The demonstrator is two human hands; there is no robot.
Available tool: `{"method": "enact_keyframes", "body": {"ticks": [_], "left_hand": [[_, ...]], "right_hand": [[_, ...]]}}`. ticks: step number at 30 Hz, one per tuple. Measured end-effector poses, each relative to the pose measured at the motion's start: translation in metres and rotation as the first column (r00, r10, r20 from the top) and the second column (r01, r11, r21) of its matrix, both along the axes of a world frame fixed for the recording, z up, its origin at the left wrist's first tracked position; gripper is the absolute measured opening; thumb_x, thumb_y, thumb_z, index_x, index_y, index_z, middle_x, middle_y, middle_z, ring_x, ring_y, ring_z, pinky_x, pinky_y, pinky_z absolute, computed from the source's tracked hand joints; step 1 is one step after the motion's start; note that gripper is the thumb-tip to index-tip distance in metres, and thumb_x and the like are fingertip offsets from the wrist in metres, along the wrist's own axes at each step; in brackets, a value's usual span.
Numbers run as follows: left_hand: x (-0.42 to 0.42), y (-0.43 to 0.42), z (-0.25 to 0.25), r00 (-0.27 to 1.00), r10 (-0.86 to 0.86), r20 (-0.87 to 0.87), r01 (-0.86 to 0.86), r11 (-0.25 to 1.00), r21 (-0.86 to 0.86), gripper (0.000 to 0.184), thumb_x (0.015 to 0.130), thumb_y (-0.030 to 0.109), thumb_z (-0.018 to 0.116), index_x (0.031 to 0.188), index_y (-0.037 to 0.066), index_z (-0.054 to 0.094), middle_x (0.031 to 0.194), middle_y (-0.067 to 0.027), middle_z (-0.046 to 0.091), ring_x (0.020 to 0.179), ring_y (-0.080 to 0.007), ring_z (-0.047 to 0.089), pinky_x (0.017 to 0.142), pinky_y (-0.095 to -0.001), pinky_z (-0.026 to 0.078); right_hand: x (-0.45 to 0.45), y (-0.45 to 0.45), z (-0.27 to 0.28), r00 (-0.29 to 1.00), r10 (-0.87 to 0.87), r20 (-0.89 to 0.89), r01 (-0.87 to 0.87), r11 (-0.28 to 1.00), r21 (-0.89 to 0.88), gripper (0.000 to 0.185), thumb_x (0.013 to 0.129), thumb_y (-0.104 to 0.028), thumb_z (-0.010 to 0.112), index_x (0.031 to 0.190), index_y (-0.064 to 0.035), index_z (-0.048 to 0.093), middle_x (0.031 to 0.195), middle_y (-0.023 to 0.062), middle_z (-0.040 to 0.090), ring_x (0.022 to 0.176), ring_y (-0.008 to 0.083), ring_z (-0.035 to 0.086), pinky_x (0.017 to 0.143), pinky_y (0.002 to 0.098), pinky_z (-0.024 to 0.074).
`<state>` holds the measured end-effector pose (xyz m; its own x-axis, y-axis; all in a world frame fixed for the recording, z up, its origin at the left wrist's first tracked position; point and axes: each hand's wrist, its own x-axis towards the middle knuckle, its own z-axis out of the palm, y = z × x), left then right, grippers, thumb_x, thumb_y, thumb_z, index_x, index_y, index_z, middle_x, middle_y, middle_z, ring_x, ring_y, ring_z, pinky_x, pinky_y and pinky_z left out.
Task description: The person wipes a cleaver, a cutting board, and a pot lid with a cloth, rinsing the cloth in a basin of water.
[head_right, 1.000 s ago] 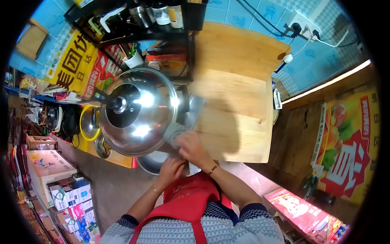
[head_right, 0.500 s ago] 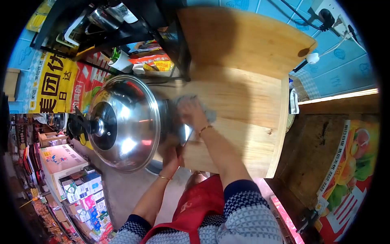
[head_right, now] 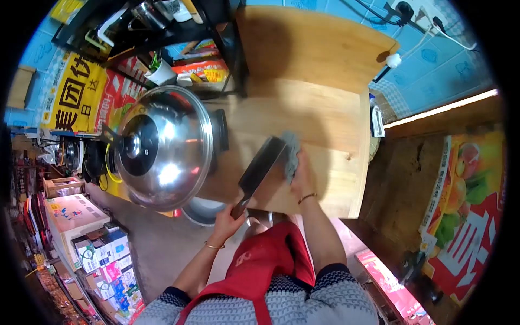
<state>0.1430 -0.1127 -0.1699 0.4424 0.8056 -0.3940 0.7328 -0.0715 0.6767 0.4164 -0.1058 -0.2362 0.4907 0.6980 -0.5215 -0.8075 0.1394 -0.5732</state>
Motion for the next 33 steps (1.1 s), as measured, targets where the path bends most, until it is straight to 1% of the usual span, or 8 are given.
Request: {"method": "enact_keyframes", "body": {"ticks": [3,10,17,19,21,23,25,33], "left_hand": [[0.025,-0.019,0.005,0.981,-0.053,0.188,0.027,0.99,0.14,0.031,0.077,0.024,0.068,0.097,0.004,0.057,0.084,-0.0187,0.065,0.075,-0.0398,0.063,0.064,-0.0472,0.05],[-0.032,-0.01,0.033,0.944,-0.325,-0.057,0.329,0.927,0.181,0.019,0.073,0.014,0.065,0.088,0.007,0.055,0.081,-0.0159,0.065,0.076,-0.0383,0.062,0.064,-0.0467,0.049],[-0.127,-0.042,0.022,0.96,-0.279,-0.013,0.28,0.959,0.052,0.018,0.069,0.014,0.07,0.081,0.006,0.06,0.077,-0.0153,0.064,0.071,-0.0369,0.061,0.061,-0.0439,0.048],[-0.152,-0.061,0.02,0.977,-0.212,-0.03,0.213,0.976,0.033,0.02,0.066,0.012,0.071,0.082,0.007,0.06,0.076,-0.0143,0.063,0.068,-0.036,0.061,0.058,-0.0426,0.048],[-0.155,-0.072,0.026,0.983,-0.179,-0.05,0.184,0.977,0.109,0.022,0.063,0.01,0.073,0.08,0.006,0.059,0.071,-0.0126,0.061,0.062,-0.0329,0.061,0.055,-0.0388,0.049],[-0.158,-0.083,0.029,0.988,-0.126,-0.087,0.134,0.986,0.101,0.023,0.062,0.008,0.073,0.08,0.005,0.059,0.067,-0.0127,0.061,0.059,-0.031,0.062,0.053,-0.0363,0.049],[-0.157,-0.09,0.031,0.993,-0.096,-0.072,0.105,0.986,0.132,0.024,0.063,0.01,0.072,0.083,0.007,0.058,0.07,-0.0086,0.06,0.058,-0.0285,0.061,0.051,-0.0379,0.048],[-0.179,-0.113,0.037,0.991,0.13,-0.013,-0.129,0.988,0.082,0.024,0.063,0.006,0.071,0.083,0.004,0.058,0.062,-0.0114,0.057,0.052,-0.026,0.058,0.051,-0.0331,0.046]], "right_hand": [[-0.08,-0.065,-0.009,0.846,0.025,-0.532,0.077,0.983,0.169,0.038,0.096,-0.036,0.044,0.117,-0.0081,0.059,0.111,0.008,0.065,0.1,0.0264,0.063,0.088,0.0401,0.0516],[-0.055,-0.053,0.029,0.863,0.147,-0.484,0.044,0.931,0.362,0.041,0.094,-0.039,0.045,0.117,-0.008,0.059,0.12,0.0094,0.061,0.109,0.0289,0.057,0.092,0.0441,0.0486],[0.083,0.001,0.052,0.962,-0.009,0.272,0.007,1.0,0.01,0.044,0.091,-0.036,0.05,0.123,-0.0059,0.054,0.123,0.0126,0.058,0.108,0.0269,0.058,0.089,0.0386,0.0479],[0.122,0.016,0.021,0.845,-0.016,0.535,0.061,0.996,-0.067,0.046,0.09,-0.036,0.052,0.124,-0.006,0.053,0.126,0.0127,0.056,0.11,0.0267,0.057,0.091,0.0386,0.0462],[0.16,0.023,-0.058,-0.328,0.562,0.76,0.413,0.808,-0.419,0.048,0.086,-0.035,0.058,0.126,-0.008,0.052,0.126,0.0143,0.055,0.11,0.0293,0.055,0.094,0.0383,0.0424],[0.123,0.058,-0.053,-0.375,0.791,0.485,0.721,0.577,-0.384,0.048,0.084,-0.031,0.061,0.125,-0.0097,0.052,0.127,0.0146,0.053,0.116,0.0314,0.05,0.095,0.0441,0.039],[0.102,0.104,-0.074,-0.317,0.537,0.781,0.304,0.838,-0.453,0.046,0.08,-0.027,0.063,0.123,-0.0121,0.054,0.128,0.0126,0.053,0.123,0.0331,0.043,0.097,0.0471,0.0371],[-0.079,0.089,-0.018,-0.459,0.481,0.747,-0.262,0.73,-0.631,0.037,0.079,-0.017,0.058,0.116,-0.0141,0.06,0.134,0.0107,0.048,0.124,0.0355,0.041,0.105,0.0449,0.032]]}}
